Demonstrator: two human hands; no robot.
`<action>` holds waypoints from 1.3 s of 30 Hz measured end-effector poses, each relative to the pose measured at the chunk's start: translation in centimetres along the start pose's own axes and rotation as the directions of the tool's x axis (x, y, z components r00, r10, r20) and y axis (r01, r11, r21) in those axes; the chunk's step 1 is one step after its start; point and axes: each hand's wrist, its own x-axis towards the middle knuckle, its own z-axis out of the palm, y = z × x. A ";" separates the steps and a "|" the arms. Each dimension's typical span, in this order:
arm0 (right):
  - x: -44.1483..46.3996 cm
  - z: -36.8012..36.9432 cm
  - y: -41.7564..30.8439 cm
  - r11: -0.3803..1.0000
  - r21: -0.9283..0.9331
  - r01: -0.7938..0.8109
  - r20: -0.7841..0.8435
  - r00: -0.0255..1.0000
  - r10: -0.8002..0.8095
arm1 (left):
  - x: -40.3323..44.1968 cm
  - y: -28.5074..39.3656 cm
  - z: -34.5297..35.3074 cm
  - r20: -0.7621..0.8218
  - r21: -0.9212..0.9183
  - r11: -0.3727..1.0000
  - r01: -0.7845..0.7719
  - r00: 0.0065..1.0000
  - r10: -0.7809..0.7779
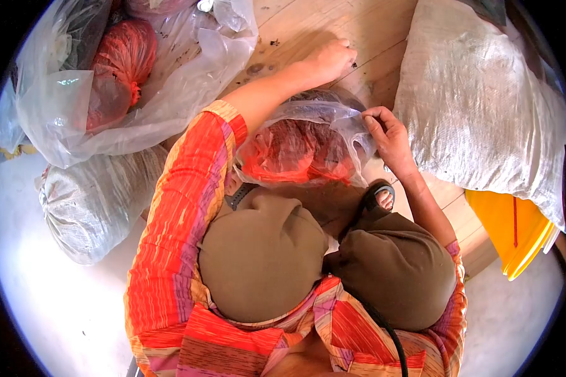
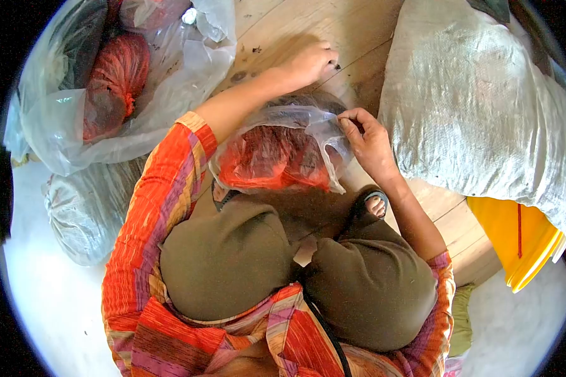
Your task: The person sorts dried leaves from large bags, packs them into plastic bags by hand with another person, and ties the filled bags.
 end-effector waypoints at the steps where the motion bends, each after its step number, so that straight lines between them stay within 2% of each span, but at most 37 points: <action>1: 0.0 -0.3 -0.2 0.999 -0.040 -0.014 -0.002 1.000 0.014 | -0.1 -0.3 -0.2 0.019 -0.042 0.999 -0.016 1.000 0.016; 3: -0.1 -0.5 -0.3 0.997 -0.076 -0.028 -0.007 1.000 0.028 | -0.4 -0.4 -0.4 0.002 -0.055 0.998 -0.026 1.000 0.027; 5: -0.3 -0.6 -0.3 0.986 -0.087 0.140 -0.110 0.983 -0.149 | -0.5 -0.6 -0.7 -0.012 -0.066 0.997 -0.037 0.999 0.037; 6: -0.5 -0.6 -0.8 0.987 -0.084 0.140 -0.111 0.983 -0.149 | -0.5 -0.9 -0.7 -0.005 -0.061 0.997 -0.038 0.999 0.038; 8: -1.3 -1.0 -2.9 0.900 -0.309 0.309 -0.122 0.925 -0.359 | -0.7 -1.0 -1.1 0.005 -0.057 0.998 -0.038 0.999 0.038; 10: -2.5 -1.7 -4.8 0.882 -0.331 0.335 -0.088 0.920 -0.383 | -1.0 -1.0 -2.3 0.047 -0.339 0.932 0.128 0.992 -0.119; 11: -3.1 -2.3 -5.8 0.765 -0.440 0.471 0.144 0.877 -0.458 | -1.4 -1.1 -2.8 0.083 -0.489 0.855 0.174 0.985 -0.153; 12: -4.4 -2.4 -5.8 0.635 -0.495 0.593 0.362 0.805 -0.469 | -3.2 2.5 -7.6 0.119 -0.536 0.804 0.256 0.966 -0.228; 13: -4.9 -2.1 -5.3 0.563 -0.536 0.629 0.377 0.775 -0.507 | -4.3 4.1 -9.7 0.093 -0.513 0.829 0.222 0.975 -0.203; 15: -5.4 -1.3 -4.1 0.546 -0.590 0.596 0.323 0.793 -0.516 | -7.0 7.5 -12.8 0.186 -0.603 0.731 0.318 0.948 -0.259; 16: -5.6 -0.8 -3.4 0.519 -0.643 0.563 0.277 0.803 -0.528 | -8.3 8.7 -13.4 0.192 -0.596 0.736 0.322 0.947 -0.258; 17: -5.6 -0.4 -2.5 0.549 -0.662 0.511 0.200 0.825 -0.528 | -9.5 9.7 -14.0 0.214 -0.620 0.727 0.296 0.955 -0.207; 18: -5.5 -0.6 -2.2 0.556 -0.656 0.511 0.192 0.825 -0.531 | -10.4 10.6 -14.4 0.234 -0.644 0.714 0.273 0.960 -0.156; 20: -4.9 -1.1 -1.5 0.574 -0.692 0.438 0.152 0.865 -0.477 | -11.4 11.8 -14.1 0.194 -0.571 0.801 0.178 0.978 -0.079; 21: -4.8 -1.0 -1.6 0.773 -0.546 0.323 0.008 0.925 -0.381 | -11.5 12.5 -13.9 0.191 -0.523 0.837 0.161 0.979 -0.069; 22: -4.8 -1.1 -2.0 0.773 -0.545 0.324 0.005 0.924 -0.384 | -11.3 12.8 -13.4 0.192 -0.521 0.839 0.159 0.979 -0.067; 23: -4.7 -1.4 -2.7 0.980 -0.134 0.148 -0.058 0.986 -0.157 | -11.2 13.1 -12.6 0.243 -0.493 0.853 0.174 0.968 -0.058; 24: -4.7 -1.7 -3.3 0.950 0.303 -0.071 -0.012 0.997 0.079 | -11.0 13.4 -11.8 0.290 -0.464 0.866 0.186 0.956 -0.050; 25: -4.6 -2.3 -3.1 0.920 0.380 -0.099 0.021 0.995 0.099 | -10.6 13.9 -11.1 0.264 -0.417 0.902 0.110 0.965 0.004; 26: -4.8 -2.4 -3.6 0.921 0.378 -0.090 0.014 0.996 0.092 | -10.3 14.3 -10.6 0.259 -0.414 0.904 0.101 0.966 0.010; 29: -5.5 -2.5 -5.4 0.841 0.537 -0.065 0.102 0.995 0.012 | -9.4 14.9 -8.7 0.170 -0.122 0.976 -0.183 0.965 0.202; 30: -5.7 -2.4 -5.2 0.841 0.539 -0.054 0.095 0.996 0.003 | -9.3 14.7 -8.4 0.170 -0.115 0.975 -0.192 0.963 0.209; 32: -6.0 -2.5 -4.8 0.846 0.521 -0.113 0.159 0.987 0.033 | -8.8 14.1 -8.1 -0.081 0.044 0.953 -0.301 0.949 0.303; 33: -6.3 -2.7 -4.8 0.868 0.475 -0.146 0.190 0.980 0.061 | -8.7 14.1 -9.0 -0.085 0.054 0.951 -0.304 0.948 0.308; 35: -6.8 -3.1 -4.2 0.879 0.457 -0.138 0.232 0.972 0.031 | -8.6 14.6 -12.4 0.059 -0.235 0.968 -0.093 0.992 0.109; 36: -7.1 -3.3 -4.0 0.893 0.426 -0.147 0.254 0.966 0.038 | -7.8 15.0 -14.2 -0.012 -0.258 0.966 0.033 0.999 -0.038; 38: -7.6 -3.5 -3.8 0.872 0.450 -0.191 0.315 0.948 0.046 | -5.6 12.5 -14.5 -0.178 -0.138 0.990 -0.027 0.984 0.002; 39: -7.4 -3.5 -4.0 0.854 0.472 -0.221 0.364 0.930 0.040 | -4.1 9.9 -13.1 -0.131 -0.065 0.994 -0.084 0.989 0.075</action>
